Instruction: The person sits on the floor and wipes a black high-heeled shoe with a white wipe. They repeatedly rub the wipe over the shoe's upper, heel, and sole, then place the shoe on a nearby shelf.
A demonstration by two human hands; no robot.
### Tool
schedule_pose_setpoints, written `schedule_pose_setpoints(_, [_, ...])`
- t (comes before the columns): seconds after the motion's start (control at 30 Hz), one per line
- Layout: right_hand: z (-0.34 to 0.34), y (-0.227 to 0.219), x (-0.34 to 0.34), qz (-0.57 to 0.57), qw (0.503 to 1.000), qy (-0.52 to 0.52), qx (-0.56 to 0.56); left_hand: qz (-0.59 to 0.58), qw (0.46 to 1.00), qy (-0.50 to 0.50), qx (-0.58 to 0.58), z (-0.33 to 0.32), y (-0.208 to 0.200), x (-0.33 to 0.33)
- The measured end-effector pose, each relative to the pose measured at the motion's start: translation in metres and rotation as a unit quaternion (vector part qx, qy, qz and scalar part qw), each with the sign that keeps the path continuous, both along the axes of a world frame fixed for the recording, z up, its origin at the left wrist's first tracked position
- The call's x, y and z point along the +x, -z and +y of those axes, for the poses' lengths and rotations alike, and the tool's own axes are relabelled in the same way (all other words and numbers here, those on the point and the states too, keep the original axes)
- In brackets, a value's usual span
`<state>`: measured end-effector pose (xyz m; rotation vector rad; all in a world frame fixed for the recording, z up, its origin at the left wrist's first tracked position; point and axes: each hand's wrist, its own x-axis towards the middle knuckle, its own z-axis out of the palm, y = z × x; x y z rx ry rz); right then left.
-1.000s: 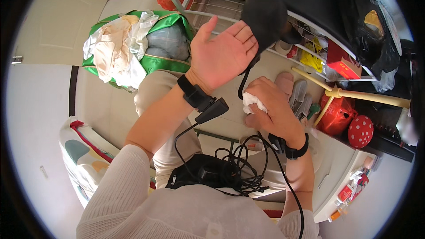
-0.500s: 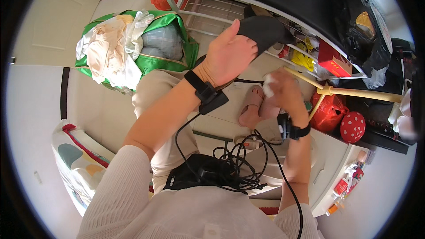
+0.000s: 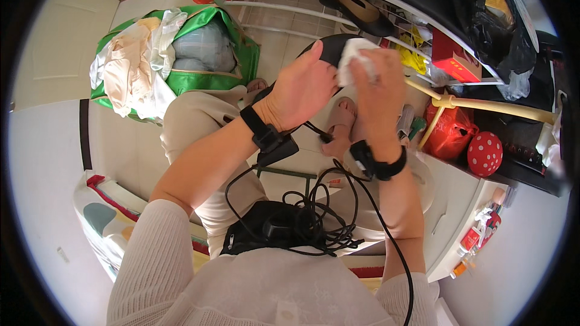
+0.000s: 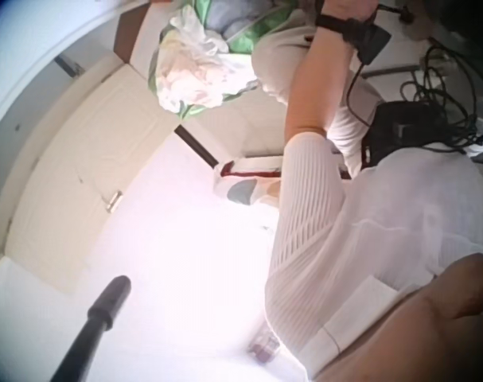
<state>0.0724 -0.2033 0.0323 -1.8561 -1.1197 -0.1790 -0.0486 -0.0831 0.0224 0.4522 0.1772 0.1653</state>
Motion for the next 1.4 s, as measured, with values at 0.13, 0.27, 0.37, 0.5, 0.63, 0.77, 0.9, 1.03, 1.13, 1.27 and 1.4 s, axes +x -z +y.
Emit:
schedule_pose_setpoints(0.13, [0.006,0.005,-0.015,-0.069,0.996,-0.055,-0.015,-0.016,1.0,0.015,-0.007,-0.003,0.003,0.001])
schedule_pose_setpoints(0.27, [-0.003,0.014,0.04,-0.059,0.996,0.058,-0.012,-0.019,0.999,0.008,-0.031,-0.006,0.001,0.003])
schedule_pose_setpoints(0.37, [-0.001,0.011,0.036,-0.054,0.998,0.041,-0.009,-0.251,0.964,0.076,-0.036,0.007,0.065,0.001])
schedule_pose_setpoints(0.5, [0.0,-0.006,-0.001,-0.033,0.997,-0.066,0.001,0.017,0.976,0.049,0.211,-0.006,-0.007,-0.005])
schedule_pose_setpoints(0.63, [0.001,-0.01,-0.006,0.064,0.985,-0.157,-0.034,0.119,0.941,0.121,0.292,0.001,-0.002,-0.013])
schedule_pose_setpoints(0.77, [-0.005,-0.013,0.018,0.103,0.991,-0.069,-0.048,0.054,0.932,0.046,0.355,-0.01,0.001,-0.007])
schedule_pose_setpoints(0.9, [0.002,-0.019,-0.01,0.058,0.992,-0.104,-0.048,0.132,0.895,0.155,0.396,-0.014,0.02,-0.007])
schedule_pose_setpoints(1.03, [0.009,-0.019,-0.022,0.029,0.982,-0.172,-0.078,0.132,0.836,0.164,0.507,-0.016,0.018,-0.01])
schedule_pose_setpoints(1.13, [0.008,-0.02,-0.011,0.039,0.989,-0.124,-0.072,0.121,0.853,0.128,0.492,-0.016,0.017,-0.011])
schedule_pose_setpoints(1.27, [0.002,-0.014,0.023,0.033,0.999,-0.027,0.0,0.12,0.927,0.059,0.351,-0.007,0.022,-0.014])
schedule_pose_setpoints(1.4, [-0.008,0.008,0.05,0.283,0.958,0.024,0.02,0.148,0.98,-0.016,0.132,-0.011,-0.008,-0.016])
